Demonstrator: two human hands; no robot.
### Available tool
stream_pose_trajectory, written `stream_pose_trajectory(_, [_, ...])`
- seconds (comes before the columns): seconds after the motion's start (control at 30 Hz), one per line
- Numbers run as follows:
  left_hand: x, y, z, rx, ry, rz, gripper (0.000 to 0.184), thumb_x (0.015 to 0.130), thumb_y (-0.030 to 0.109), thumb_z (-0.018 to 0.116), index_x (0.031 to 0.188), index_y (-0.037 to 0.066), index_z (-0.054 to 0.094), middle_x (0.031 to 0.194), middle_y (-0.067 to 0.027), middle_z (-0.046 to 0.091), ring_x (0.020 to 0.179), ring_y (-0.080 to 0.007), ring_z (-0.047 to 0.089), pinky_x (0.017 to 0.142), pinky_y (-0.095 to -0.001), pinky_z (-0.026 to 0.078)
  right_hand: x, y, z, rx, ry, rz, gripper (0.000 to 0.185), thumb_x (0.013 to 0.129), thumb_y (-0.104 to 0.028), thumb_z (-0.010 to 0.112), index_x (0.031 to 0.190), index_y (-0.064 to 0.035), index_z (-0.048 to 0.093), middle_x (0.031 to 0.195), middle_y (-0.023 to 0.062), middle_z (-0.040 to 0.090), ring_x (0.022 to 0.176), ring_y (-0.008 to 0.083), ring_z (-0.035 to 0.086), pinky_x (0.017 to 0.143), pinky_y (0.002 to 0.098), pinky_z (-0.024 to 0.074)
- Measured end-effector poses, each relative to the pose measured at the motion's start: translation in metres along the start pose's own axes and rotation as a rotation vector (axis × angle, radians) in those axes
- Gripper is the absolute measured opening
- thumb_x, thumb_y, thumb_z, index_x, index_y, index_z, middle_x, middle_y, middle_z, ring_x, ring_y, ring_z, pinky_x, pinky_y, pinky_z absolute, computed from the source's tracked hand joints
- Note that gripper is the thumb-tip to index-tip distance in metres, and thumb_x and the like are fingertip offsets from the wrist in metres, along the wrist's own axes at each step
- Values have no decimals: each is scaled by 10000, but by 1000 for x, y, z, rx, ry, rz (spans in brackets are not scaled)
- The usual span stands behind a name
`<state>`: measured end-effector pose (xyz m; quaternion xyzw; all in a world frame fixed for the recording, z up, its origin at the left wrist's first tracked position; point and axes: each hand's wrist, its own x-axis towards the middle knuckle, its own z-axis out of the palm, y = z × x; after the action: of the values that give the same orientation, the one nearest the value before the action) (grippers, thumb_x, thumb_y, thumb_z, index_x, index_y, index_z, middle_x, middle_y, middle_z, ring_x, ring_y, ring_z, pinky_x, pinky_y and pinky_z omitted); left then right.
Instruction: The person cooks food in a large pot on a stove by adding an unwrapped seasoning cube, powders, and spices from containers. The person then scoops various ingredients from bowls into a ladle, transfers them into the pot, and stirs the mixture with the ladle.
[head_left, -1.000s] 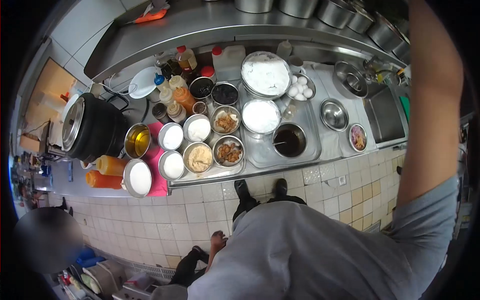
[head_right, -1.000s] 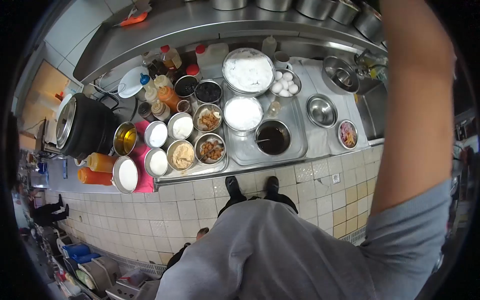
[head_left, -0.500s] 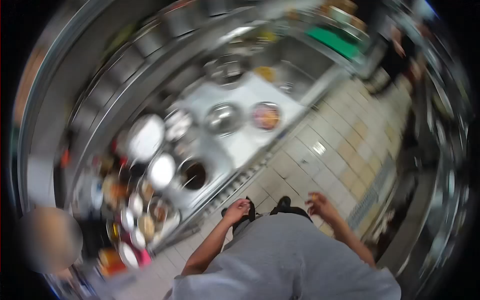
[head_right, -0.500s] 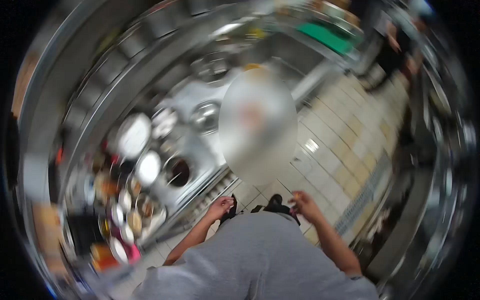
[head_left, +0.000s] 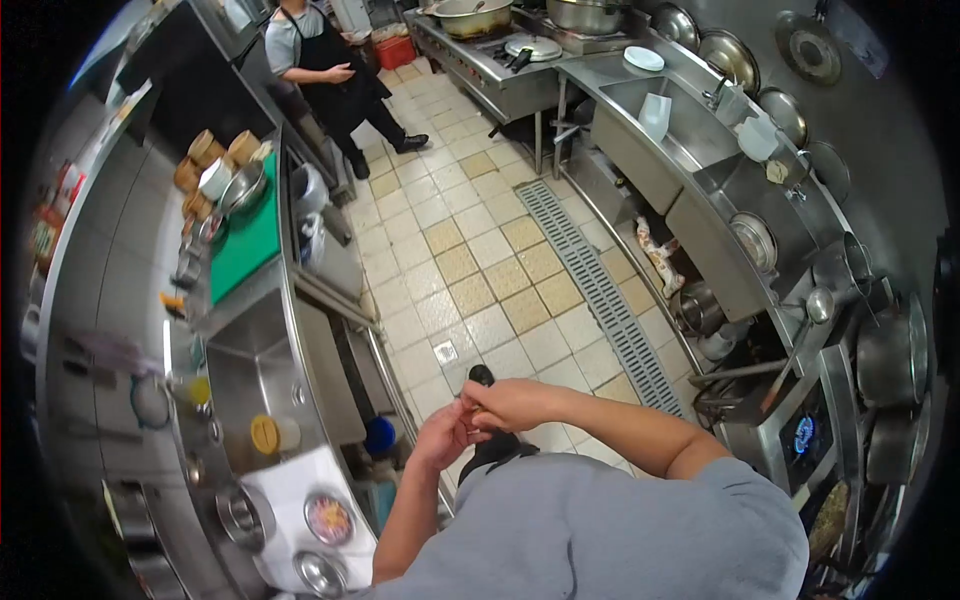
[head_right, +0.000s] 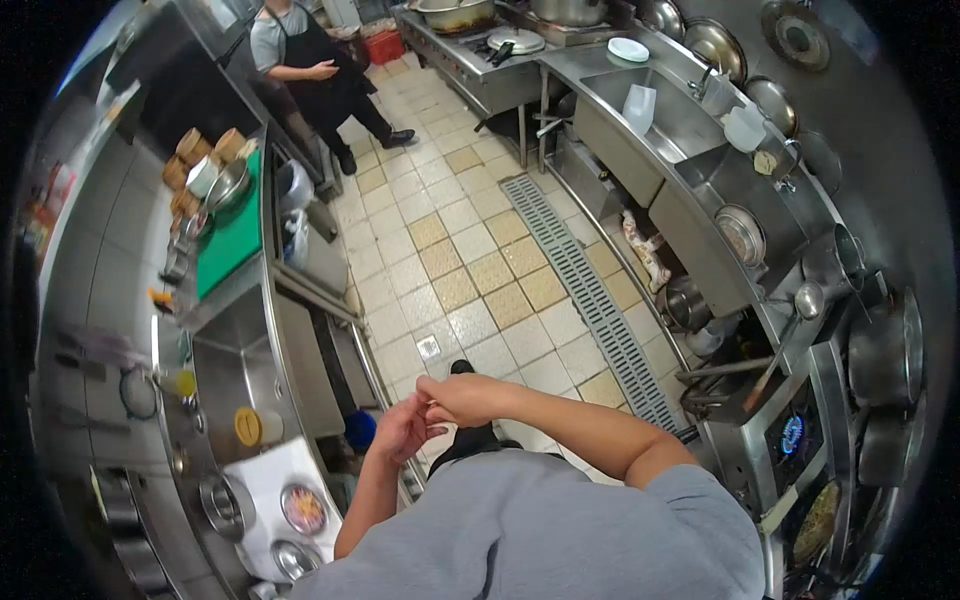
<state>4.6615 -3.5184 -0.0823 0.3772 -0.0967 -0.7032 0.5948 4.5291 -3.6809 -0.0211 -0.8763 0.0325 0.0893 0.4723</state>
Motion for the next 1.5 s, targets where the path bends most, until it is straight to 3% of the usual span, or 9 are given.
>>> stream_pose_trajectory(0.2, [125, 80, -2, 17, -114, -108, 404, 932, 342, 542, 1179, 22, 538, 1036, -90, 621, 895, -176, 623, 795, -308, 525, 50, 79, -103, 91, 265, -46, 249, 842, -295, 596, 940, -69, 562, 779, 170, 641, 747, 354, 624, 640, 422, 472])
stream_pose_trajectory(0.33, [225, 156, 32, 17, -307, -106, 439, 939, 316, 537, 1237, -5, 503, 1054, -85, 613, 860, -108, 618, 784, -254, 543, 55, 80, -203, 161, 522, 206, 149, 864, -168, 606, 948, -47, 580, 725, 113, 625, 679, 177, 615, 614, 293, 468])
stream_pose_trajectory(0.37, [251, 174, 38, -81, -329, -169, 435, 942, 278, 535, 1284, 21, 463, 1102, -110, 608, 896, -134, 627, 802, -268, 546, 56, 91, -214, 178, 544, 227, 149, 864, -168, 606, 948, -47, 580, 725, 113, 625, 679, 177, 615, 614, 293, 468])
stream_pose_trajectory(0.43, [287, 204, 66, -107, -292, -153, 418, 941, 249, 537, 1295, 44, 453, 1122, -123, 603, 922, -154, 628, 814, -277, 547, 58, 112, -235, 295, 1031, 168, 139, 847, -123, 607, 961, -46, 593, 666, 91, 595, 573, 186, 561, 551, 295, 444])
stream_pose_trajectory(0.63, [405, 257, 101, -100, -326, -178, 284, 941, 206, 535, 1208, 128, 479, 1159, -120, 583, 999, -209, 615, 898, -352, 531, 57, 147, -298, 57, 1294, 173, 138, 814, -60, 635, 945, -35, 599, 819, 72, 567, 666, 172, 560, 577, 289, 445])
stream_pose_trajectory(0.83, [501, 287, 123, 112, -221, -125, 202, 913, 160, 590, 1092, 92, 522, 990, -96, 633, 886, -204, 640, 837, -344, 540, 75, 224, -384, -73, 1310, 75, 196, 793, -62, 661, 983, -50, 613, 852, 66, 552, 739, 195, 597, 629, 301, 483])
stream_pose_trajectory(1.17, [592, 370, 97, 228, -92, -250, 256, 897, 181, 612, 1114, 78, 522, 953, -81, 650, 838, -182, 658, 789, -310, 548, 134, 316, -528, -94, 537, -91, 169, 835, -143, 609, 986, -70, 587, 878, 95, 552, 798, 300, 582, 684, 385, 482])
stream_pose_trajectory(1.3, [600, 404, 74, 269, -85, -101, 352, 842, 138, 687, 1142, 73, 513, 963, -53, 650, 847, -150, 633, 786, -311, 532, 191, 331, -562, -238, 431, -189, 136, 845, -155, 599, 936, -59, 567, 872, 95, 548, 794, 301, 576, 673, 382, 470])
stream_pose_trajectory(1.5, [609, 467, 27, 31, 37, 231, 350, 864, 178, 662, 1143, 36, 505, 1006, -66, 632, 842, -149, 635, 798, -304, 545, 298, 317, -618, 65, 435, -329, 82, 839, -54, 558, 898, -29, 507, 848, 110, 534, 766, 297, 552, 674, 369, 446])
